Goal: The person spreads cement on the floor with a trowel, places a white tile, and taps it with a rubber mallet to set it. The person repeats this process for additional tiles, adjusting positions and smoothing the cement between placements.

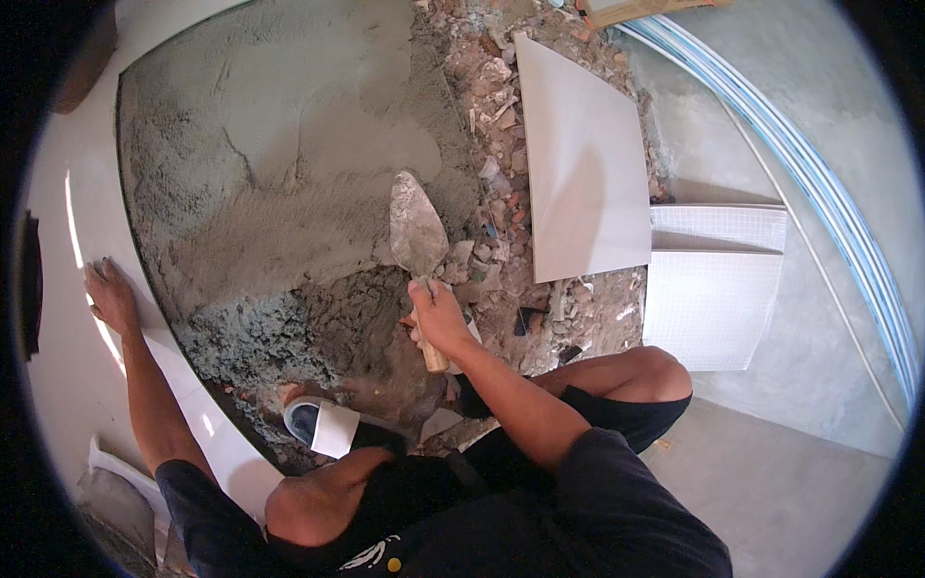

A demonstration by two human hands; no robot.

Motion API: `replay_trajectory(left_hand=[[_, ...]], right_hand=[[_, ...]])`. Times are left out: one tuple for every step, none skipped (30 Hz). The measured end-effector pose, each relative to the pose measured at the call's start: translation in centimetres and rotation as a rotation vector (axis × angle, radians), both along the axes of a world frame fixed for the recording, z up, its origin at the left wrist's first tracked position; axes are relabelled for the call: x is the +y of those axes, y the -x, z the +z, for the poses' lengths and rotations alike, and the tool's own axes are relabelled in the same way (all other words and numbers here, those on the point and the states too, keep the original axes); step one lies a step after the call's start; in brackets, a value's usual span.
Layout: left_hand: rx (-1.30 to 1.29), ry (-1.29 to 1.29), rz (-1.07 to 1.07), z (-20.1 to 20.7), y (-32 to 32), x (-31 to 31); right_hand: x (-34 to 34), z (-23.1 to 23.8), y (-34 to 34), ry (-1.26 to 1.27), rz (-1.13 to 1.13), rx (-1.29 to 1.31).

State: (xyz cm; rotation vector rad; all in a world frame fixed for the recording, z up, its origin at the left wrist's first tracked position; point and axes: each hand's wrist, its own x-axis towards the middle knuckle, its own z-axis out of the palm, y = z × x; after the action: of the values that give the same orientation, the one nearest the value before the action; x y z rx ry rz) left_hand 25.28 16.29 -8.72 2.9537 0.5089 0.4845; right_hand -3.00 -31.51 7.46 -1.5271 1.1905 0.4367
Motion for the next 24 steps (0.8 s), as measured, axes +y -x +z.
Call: replay_trajectory(left_hand=[[-0.002, -0.013, -0.013, 0.0, 0.1, 0.0], [0.002, -0.007, -0.017, 0.0, 0.1, -0.1], [-0.002, -0.007, -0.032, -0.1, 0.4, -0.1], [-0.003, 0.007, -0.030, -0.1, 0.5, -0.2], [-0.013, 0.021, -0.029, -0.1, 0.7, -0.1], [-0.006, 0.026, -0.037, -0.1, 1.0, -0.1], [-0.012, 0.033, -0.049, -0.2, 1.2, -0.1], [-0.029, 0.035, -0.061, -0.3, 1.4, -0.1], [-0.025, 0.027, -0.063, -0.4, 1.5, 0.0], [-0.031, 0.014, -0.068, -0.5, 1.6, 0.1], [-0.032, 0.005, -0.063, -0.6, 1.8, 0.1], [-0.025, 0.008, -0.063, -0.7, 1.9, 0.2], [-0.015, 0.014, -0.060, -0.7, 1.9, 0.2], [-0.028, 0.019, -0.062, -0.8, 1.9, 0.2], [0.000, 0.015, -0.057, -0.8, 1.9, 0.2], [0.002, 0.010, -0.058, -0.8, 2.0, 0.1], [-0.014, 0.007, -0.067, -0.8, 2.0, 0.1], [-0.020, 0.011, -0.074, -0.7, 2.0, 0.1], [-0.040, 0.019, -0.084, -0.7, 2.1, 0.0], [-0.035, 0.036, -0.085, -0.7, 2.2, 0.0], [-0.048, 0.031, -0.090, -0.7, 2.3, -0.1], [-0.043, 0.035, -0.083, -0.6, 2.3, -0.1], [-0.058, 0.031, -0.092, -0.6, 2.3, -0.1], [-0.040, 0.036, -0.088, -0.7, 2.2, -0.1]], right_hand=[[-0.2, -0.3, 0.3, 0.014, 0.017, -0.004], [-0.5, -0.7, 0.5, 0.028, 0.009, -0.003], [-0.8, -1.0, 1.0, 0.088, 0.040, 0.014], [-1.3, -1.3, 1.2, 0.144, 0.051, 0.034], [-1.8, -1.4, 1.6, 0.176, 0.064, 0.044], [-2.5, -1.6, 2.0, 0.309, 0.176, 0.085], [-3.4, -1.6, 2.2, 0.422, 0.288, 0.113], [-4.2, -1.6, 2.4, 0.535, 0.404, 0.141], [-5.0, -1.5, 2.4, 0.600, 0.459, 0.140], [-5.8, -1.3, 2.6, 0.667, 0.517, 0.141], [-6.4, -1.3, 2.4, 0.775, 0.533, 0.191], [-6.9, -1.1, 2.2, 0.655, 0.538, 0.146], [-7.2, -0.9, 2.0, 0.576, 0.494, 0.150], [-7.6, -0.6, 2.0, 0.489, 0.420, 0.154], [-7.9, -0.3, 1.8, 0.407, 0.342, 0.161], [-8.2, 0.1, 1.9, 0.315, 0.235, 0.168], [-8.5, 0.4, 1.8, 0.172, 0.159, 0.120], [-8.8, 0.9, 2.0, 0.236, 0.182, 0.148], [-9.2, 1.2, 2.0, 0.251, 0.240, 0.128], [-9.5, 1.8, 2.4, 0.288, 0.259, 0.190], [-9.8, 2.0, 2.2, 0.237, 0.292, 0.121], [-10.1, 2.3, 1.9, 0.209, 0.286, 0.129], [-10.2, 2.8, 2.0, 0.206, 0.272, 0.108], [-10.3, 3.3, 1.9, 0.136, 0.194, 0.164]])
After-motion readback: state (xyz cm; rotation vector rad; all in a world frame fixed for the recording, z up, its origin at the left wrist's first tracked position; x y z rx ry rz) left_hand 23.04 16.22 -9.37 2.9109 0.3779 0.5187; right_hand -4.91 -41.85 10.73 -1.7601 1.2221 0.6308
